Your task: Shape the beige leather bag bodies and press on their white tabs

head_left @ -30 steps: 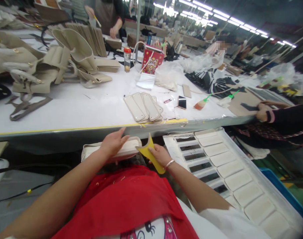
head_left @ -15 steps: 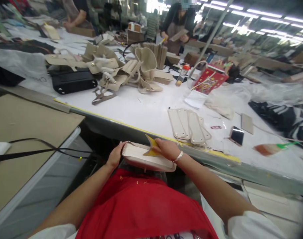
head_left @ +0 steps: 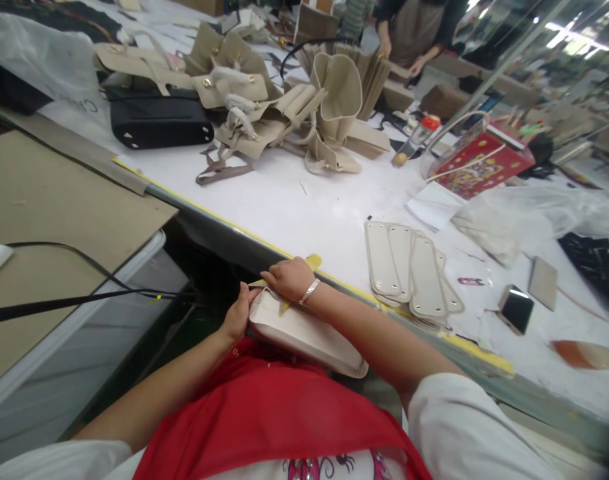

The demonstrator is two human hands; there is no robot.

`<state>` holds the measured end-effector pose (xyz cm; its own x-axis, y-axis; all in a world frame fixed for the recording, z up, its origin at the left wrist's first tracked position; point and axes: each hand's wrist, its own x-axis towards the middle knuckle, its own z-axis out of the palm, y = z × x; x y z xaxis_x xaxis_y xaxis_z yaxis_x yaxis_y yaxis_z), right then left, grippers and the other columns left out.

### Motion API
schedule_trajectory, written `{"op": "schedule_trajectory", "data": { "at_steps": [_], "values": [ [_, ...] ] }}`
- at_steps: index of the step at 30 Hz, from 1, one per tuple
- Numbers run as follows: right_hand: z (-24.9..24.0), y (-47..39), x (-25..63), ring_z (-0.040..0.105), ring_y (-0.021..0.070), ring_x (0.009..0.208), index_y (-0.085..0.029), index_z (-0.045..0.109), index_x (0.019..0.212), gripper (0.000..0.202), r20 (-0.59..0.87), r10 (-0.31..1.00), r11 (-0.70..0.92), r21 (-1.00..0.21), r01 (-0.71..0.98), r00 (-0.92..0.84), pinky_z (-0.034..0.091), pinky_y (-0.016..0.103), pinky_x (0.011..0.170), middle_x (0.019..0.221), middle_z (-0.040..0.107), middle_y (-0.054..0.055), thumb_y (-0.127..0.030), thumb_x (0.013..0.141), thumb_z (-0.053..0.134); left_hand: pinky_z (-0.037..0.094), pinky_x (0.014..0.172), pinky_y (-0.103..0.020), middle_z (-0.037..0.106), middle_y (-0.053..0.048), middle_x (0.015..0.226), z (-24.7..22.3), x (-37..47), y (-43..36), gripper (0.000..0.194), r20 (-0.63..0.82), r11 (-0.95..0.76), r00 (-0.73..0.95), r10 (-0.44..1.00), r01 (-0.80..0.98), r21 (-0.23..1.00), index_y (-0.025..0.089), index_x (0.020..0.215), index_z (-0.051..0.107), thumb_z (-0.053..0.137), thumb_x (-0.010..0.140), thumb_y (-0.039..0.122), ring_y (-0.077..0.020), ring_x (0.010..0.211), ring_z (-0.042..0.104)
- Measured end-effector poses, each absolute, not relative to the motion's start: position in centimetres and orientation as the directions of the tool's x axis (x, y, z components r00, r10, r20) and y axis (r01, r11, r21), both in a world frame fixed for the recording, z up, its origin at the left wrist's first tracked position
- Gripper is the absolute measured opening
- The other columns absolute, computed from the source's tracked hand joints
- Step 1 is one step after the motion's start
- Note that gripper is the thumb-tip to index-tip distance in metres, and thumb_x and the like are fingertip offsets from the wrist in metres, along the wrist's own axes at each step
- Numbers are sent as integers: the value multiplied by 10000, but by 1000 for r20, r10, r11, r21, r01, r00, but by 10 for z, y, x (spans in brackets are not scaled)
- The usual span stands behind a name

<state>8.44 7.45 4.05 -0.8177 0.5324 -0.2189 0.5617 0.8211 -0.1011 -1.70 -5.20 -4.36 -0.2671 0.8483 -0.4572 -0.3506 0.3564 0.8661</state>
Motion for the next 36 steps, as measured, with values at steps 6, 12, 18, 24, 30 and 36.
{"op": "schedule_trajectory", "data": {
  "at_steps": [6, 12, 18, 24, 30, 36],
  "values": [
    [36, 85, 82, 603, 157, 783, -141, 674, 830, 585, -147, 337, 921, -154, 358, -930, 287, 284, 661, 838, 685, 92, -485, 951, 217, 479, 757, -328, 715, -117, 841, -40, -14, -47, 879, -511, 352, -129, 850, -582, 733, 94, 1027, 659, 212, 737, 794, -246, 826, 653],
    [33, 86, 85, 589, 153, 767, -141, 676, 822, 595, -109, 291, 934, -184, 307, -950, 265, 289, 653, 824, 680, 89, -502, 948, 220, 478, 710, -305, 714, -102, 780, -39, -11, -48, 773, -568, 365, -277, 775, -537, 760, 78, 967, 683, 369, 735, 746, -241, 781, 653],
    [31, 88, 87, 582, 152, 735, -148, 667, 788, 588, -79, 212, 952, -209, 224, -974, 237, 302, 645, 810, 677, 85, -478, 952, 209, 471, 699, -294, 714, -105, 832, -36, -8, -56, 688, -551, 369, -361, 752, -463, 806, 74, 937, 688, 470, 727, 692, -240, 798, 646],
    [32, 86, 91, 580, 153, 744, -139, 670, 789, 568, -82, 203, 946, -240, 217, -976, 235, 306, 661, 807, 675, 94, -462, 951, 232, 460, 660, -276, 707, -79, 795, -35, -5, -61, 609, -531, 374, -425, 733, -400, 837, 100, 884, 689, 496, 739, 659, -211, 746, 634],
    [30, 81, 100, 589, 160, 746, -153, 671, 818, 570, -95, 242, 932, -253, 259, -966, 254, 302, 668, 816, 678, 92, -462, 955, 213, 465, 712, -274, 711, -69, 873, -29, -6, -59, 529, -451, 329, -349, 822, -357, 874, 128, 992, 676, 517, 777, 586, -206, 804, 631],
    [32, 89, 95, 621, 190, 768, -173, 675, 829, 552, -173, 236, 936, -226, 271, -956, 311, 295, 652, 848, 689, 84, -469, 950, 224, 472, 704, -289, 703, -95, 894, -31, -11, -54, 541, -494, 352, -271, 826, -438, 828, 109, 1016, 661, 558, 755, 572, -208, 782, 629]
  ]
}}
